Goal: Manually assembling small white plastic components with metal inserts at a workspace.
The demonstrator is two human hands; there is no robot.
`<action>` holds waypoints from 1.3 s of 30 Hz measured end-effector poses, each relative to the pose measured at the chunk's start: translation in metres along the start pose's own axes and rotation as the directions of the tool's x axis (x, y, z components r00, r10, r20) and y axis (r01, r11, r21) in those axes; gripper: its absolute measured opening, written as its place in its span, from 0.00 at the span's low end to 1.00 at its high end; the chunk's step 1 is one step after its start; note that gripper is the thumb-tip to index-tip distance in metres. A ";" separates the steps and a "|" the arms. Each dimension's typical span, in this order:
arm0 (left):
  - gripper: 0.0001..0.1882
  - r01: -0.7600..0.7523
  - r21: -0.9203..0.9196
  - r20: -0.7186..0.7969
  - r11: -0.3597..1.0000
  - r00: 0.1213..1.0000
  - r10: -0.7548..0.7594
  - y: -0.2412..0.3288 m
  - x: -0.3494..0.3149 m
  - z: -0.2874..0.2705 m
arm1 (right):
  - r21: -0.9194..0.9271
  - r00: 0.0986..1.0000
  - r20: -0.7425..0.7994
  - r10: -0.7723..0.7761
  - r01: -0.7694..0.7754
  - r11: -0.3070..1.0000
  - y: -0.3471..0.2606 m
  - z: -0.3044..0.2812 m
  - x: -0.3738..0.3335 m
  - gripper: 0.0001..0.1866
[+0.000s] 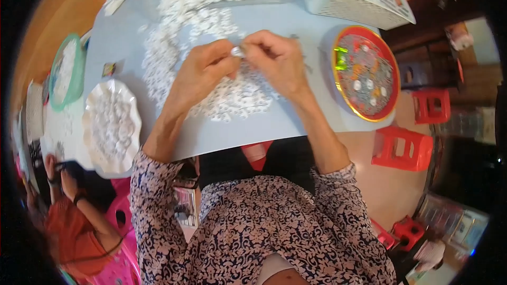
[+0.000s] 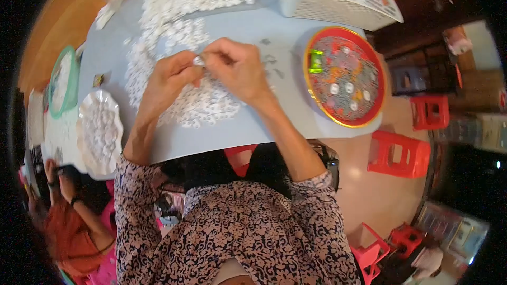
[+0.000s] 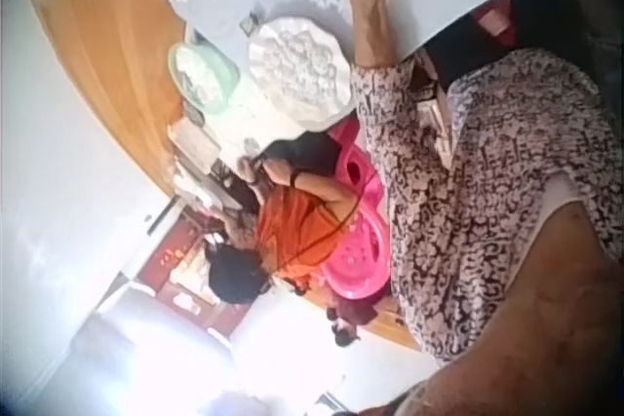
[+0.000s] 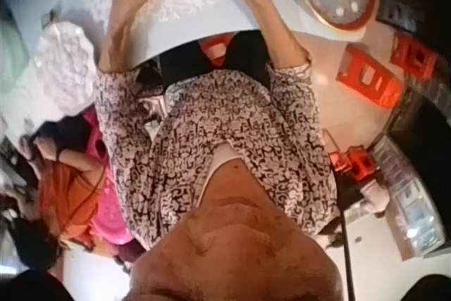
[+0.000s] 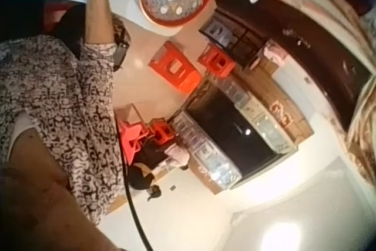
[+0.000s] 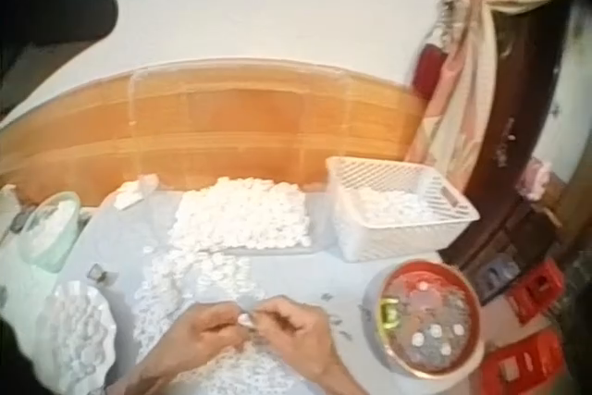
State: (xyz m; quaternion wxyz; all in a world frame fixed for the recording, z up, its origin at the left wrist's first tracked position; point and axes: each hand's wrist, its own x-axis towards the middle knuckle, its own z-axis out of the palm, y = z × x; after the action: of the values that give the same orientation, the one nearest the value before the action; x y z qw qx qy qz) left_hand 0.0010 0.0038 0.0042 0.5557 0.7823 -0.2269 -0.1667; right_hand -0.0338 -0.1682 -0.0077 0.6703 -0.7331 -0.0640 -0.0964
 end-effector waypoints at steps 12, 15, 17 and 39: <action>0.07 -0.096 -0.082 -0.008 0.992 0.995 0.095 -0.007 0.002 -0.001 | 0.000 0.997 0.077 -0.011 0.011 1.000 0.000 -0.003 -0.001 0.04; 0.07 -0.083 -0.083 -0.004 0.993 0.997 0.083 -0.006 -0.005 -0.001 | -0.125 0.994 0.104 -0.018 0.031 0.992 -0.012 -0.005 -0.002 0.02; 0.10 -0.072 -0.117 -0.010 0.990 0.997 0.072 0.000 -0.005 0.004 | -0.197 0.991 0.071 -0.116 0.128 0.972 -0.015 -0.013 0.000 0.02; 0.16 -0.113 -0.251 -0.229 0.961 0.972 0.054 -0.002 -0.004 0.004 | -0.778 0.946 0.322 0.032 0.245 0.579 -0.004 -0.080 0.043 0.05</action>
State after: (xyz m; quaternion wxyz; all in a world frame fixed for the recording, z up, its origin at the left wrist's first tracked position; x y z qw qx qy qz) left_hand -0.0040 0.0027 0.0010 0.6826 0.7051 -0.1729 -0.0838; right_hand 0.0030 -0.2490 0.0122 0.2378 -0.9573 -0.1588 -0.0427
